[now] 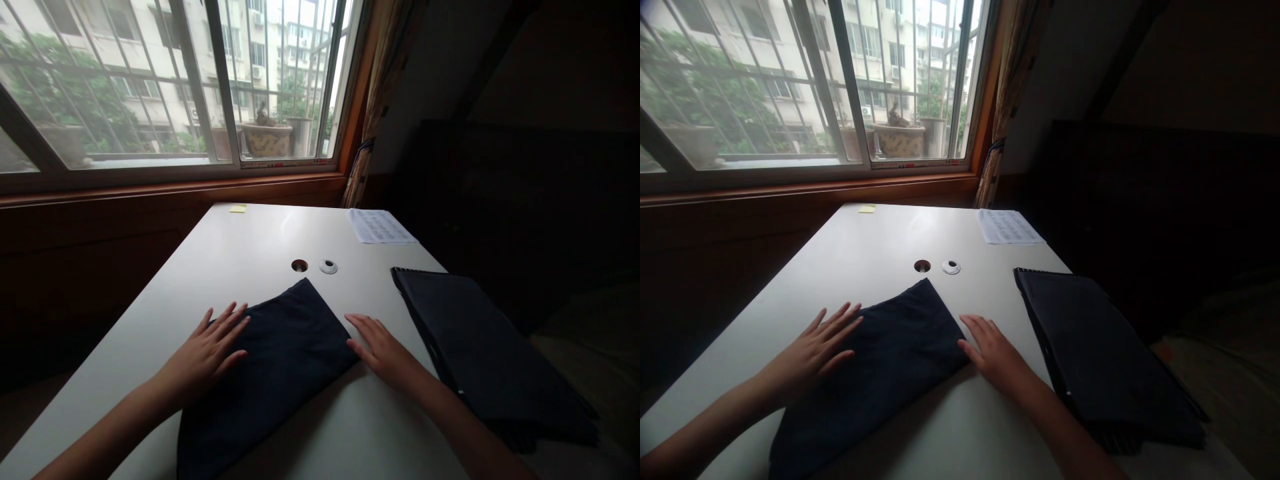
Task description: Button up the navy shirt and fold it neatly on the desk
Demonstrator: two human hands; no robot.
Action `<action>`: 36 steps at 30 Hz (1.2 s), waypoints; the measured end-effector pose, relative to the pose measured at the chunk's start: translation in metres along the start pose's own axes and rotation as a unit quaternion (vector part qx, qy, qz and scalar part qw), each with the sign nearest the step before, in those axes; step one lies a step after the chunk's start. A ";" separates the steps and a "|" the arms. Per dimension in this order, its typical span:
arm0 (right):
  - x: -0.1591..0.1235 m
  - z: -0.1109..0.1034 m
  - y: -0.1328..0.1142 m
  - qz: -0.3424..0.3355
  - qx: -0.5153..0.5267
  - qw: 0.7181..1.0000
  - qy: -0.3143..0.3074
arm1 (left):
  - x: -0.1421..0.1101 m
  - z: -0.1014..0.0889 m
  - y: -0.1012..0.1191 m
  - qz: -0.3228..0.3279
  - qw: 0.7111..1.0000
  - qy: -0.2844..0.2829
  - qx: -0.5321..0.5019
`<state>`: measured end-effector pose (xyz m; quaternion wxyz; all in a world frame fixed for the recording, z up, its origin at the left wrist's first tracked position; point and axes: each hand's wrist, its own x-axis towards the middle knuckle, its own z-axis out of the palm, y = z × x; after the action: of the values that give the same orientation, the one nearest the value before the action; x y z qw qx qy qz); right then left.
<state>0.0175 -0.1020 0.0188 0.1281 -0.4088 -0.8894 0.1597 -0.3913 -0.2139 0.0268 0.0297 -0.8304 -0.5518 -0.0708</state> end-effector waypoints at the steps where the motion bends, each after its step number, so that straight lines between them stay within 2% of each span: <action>1: 0.005 -0.002 -0.001 0.011 0.011 1.000 0.014 | 0.000 -0.010 0.013 0.026 0.999 -0.015 -0.017; 4: 0.022 -0.001 -0.008 0.041 0.049 0.998 0.011 | -0.001 -0.033 0.056 0.096 0.989 -0.076 -0.084; 6: 0.032 0.003 -0.012 0.056 0.068 0.996 -0.001 | -0.003 -0.038 0.082 0.129 0.977 -0.122 -0.117; 9: 0.043 0.008 -0.014 0.073 0.096 0.992 -0.023 | -0.008 -0.027 0.105 0.129 0.967 -0.182 -0.120; 11: 0.046 0.010 -0.012 0.085 0.118 0.988 -0.044 | -0.013 -0.016 0.110 0.113 0.969 -0.192 -0.103; 15: 0.046 0.012 -0.006 0.103 0.160 0.980 -0.050 | -0.018 -0.004 0.108 0.111 0.979 -0.157 -0.071; 20: 0.042 0.017 0.005 0.125 0.167 0.978 -0.001 | -0.008 -0.006 0.099 0.122 0.985 -0.116 -0.032; 24: 0.035 0.014 0.020 0.149 0.139 0.978 0.045 | 0.007 0.001 0.083 0.122 0.989 -0.085 0.003; 28: 0.023 0.004 0.039 0.161 0.078 0.981 0.073 | 0.019 0.005 0.065 0.115 0.992 -0.049 0.033; 31: 0.014 -0.002 0.048 0.149 -0.016 0.984 0.095 | 0.021 0.006 0.054 0.108 0.993 -0.020 0.043; 33: 0.013 -0.004 0.045 0.130 -0.079 0.982 0.113 | 0.020 0.006 0.049 0.108 0.993 -0.006 0.039; 36: 0.018 -0.001 0.025 0.070 -0.121 0.983 0.118 | 0.016 0.008 0.046 0.098 0.995 -0.003 0.028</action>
<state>0.0235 -0.0726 0.0116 0.1705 -0.4983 -0.8500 0.0105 -0.3423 -0.2156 0.0223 0.0587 -0.8794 -0.4699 -0.0496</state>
